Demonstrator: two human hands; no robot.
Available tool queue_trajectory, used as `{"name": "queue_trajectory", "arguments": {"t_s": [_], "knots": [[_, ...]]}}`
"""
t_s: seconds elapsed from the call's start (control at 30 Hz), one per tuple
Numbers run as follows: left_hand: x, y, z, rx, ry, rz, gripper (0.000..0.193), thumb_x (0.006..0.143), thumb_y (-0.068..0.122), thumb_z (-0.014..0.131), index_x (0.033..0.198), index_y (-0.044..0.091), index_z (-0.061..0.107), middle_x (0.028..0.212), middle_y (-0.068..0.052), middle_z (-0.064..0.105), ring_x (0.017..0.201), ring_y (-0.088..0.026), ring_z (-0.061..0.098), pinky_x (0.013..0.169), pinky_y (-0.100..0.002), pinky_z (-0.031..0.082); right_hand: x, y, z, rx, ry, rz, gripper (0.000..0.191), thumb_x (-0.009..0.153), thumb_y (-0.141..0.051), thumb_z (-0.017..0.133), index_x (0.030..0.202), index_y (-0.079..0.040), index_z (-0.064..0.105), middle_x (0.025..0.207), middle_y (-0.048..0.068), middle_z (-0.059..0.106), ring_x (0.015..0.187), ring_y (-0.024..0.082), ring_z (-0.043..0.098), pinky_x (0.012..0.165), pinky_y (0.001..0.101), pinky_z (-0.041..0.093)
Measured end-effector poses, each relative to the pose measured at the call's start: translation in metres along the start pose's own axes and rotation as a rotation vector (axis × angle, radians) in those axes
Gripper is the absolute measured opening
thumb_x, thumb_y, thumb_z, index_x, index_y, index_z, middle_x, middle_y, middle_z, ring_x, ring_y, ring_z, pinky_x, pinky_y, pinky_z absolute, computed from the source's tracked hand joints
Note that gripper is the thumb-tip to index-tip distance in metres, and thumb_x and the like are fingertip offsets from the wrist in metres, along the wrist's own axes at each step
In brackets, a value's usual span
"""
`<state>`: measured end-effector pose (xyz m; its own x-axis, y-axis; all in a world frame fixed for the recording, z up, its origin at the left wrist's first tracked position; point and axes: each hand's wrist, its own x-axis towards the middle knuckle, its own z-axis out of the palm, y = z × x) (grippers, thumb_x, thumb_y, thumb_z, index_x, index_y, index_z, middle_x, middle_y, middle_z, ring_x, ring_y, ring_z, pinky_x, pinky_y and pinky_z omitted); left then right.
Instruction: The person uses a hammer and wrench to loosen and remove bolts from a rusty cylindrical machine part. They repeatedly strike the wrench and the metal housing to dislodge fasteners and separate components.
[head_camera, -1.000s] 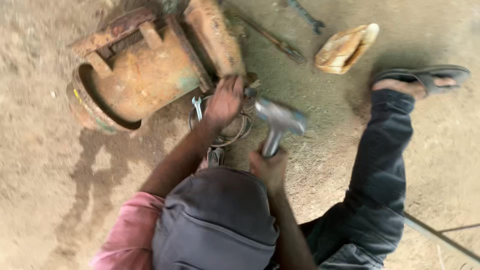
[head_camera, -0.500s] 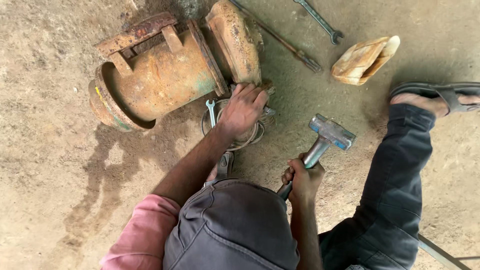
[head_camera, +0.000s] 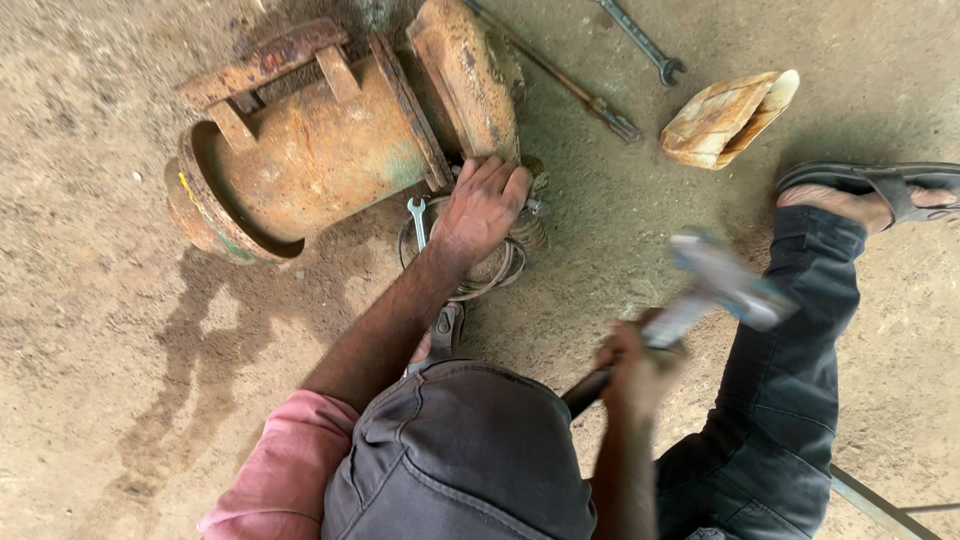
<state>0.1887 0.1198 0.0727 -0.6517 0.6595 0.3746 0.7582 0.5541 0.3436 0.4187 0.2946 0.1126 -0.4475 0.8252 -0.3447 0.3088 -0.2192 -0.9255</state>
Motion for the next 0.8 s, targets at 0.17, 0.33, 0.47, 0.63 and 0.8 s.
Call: {"name": "queue_trajectory", "arguments": {"t_s": [0.17, 0.33, 0.47, 0.63, 0.8], "knots": [[0.001, 0.000, 0.000, -0.074, -0.024, -0.023, 0.012, 0.097, 0.002, 0.060, 0.108, 0.001, 0.055, 0.108, -0.017, 0.068, 0.109, -0.030, 0.062, 0.096, -0.045, 0.048, 0.003, -0.077, -0.012, 0.040, -0.091, -0.841, 0.011, 0.107, 0.006, 0.060, 0.102, -0.003, 0.065, 0.076, 0.013, 0.068, 0.050, 0.018, 0.063, 0.044, 0.0301, 0.054], [-0.005, -0.010, 0.016, -0.027, -0.125, -0.041, 0.012, 0.102, 0.003, 0.055, 0.113, 0.000, 0.056, 0.116, -0.019, 0.067, 0.119, -0.031, 0.060, 0.108, -0.047, 0.045, -0.034, -0.023, 0.061, 0.044, -0.409, -0.129, 0.011, 0.090, -0.003, 0.069, 0.088, -0.005, 0.058, 0.065, 0.010, 0.062, 0.043, 0.016, 0.059, 0.039, 0.0341, 0.052], [-0.016, -0.010, 0.025, 0.087, -0.027, 0.007, 0.041, 0.091, 0.016, 0.053, 0.128, -0.002, 0.056, 0.127, -0.022, 0.063, 0.127, -0.035, 0.055, 0.114, -0.053, 0.037, -0.037, 0.008, 0.055, 0.035, -0.225, 0.009, 0.013, 0.080, 0.008, 0.064, 0.086, -0.003, 0.058, 0.060, 0.006, 0.055, 0.042, 0.015, 0.052, 0.037, 0.0326, 0.045], [-0.015, 0.000, 0.018, -0.164, -0.249, -0.067, 0.033, 0.104, 0.024, 0.045, 0.129, 0.004, 0.056, 0.133, -0.021, 0.061, 0.132, -0.035, 0.055, 0.121, -0.055, 0.037, -0.015, -0.013, 0.027, 0.202, -0.151, 0.103, 0.014, 0.081, 0.007, 0.063, 0.086, -0.002, 0.054, 0.060, 0.007, 0.049, 0.041, 0.015, 0.048, 0.036, 0.0334, 0.039], [-0.001, 0.000, 0.003, -0.149, -0.350, -0.127, 0.025, 0.102, 0.025, 0.062, 0.117, 0.006, 0.056, 0.104, -0.019, 0.066, 0.107, -0.033, 0.062, 0.108, -0.049, 0.048, -0.019, -0.002, 0.031, 0.138, -0.119, 0.148, 0.015, 0.080, 0.007, 0.063, 0.086, -0.001, 0.052, 0.060, 0.007, 0.050, 0.041, 0.015, 0.048, 0.036, 0.0330, 0.039]]}}
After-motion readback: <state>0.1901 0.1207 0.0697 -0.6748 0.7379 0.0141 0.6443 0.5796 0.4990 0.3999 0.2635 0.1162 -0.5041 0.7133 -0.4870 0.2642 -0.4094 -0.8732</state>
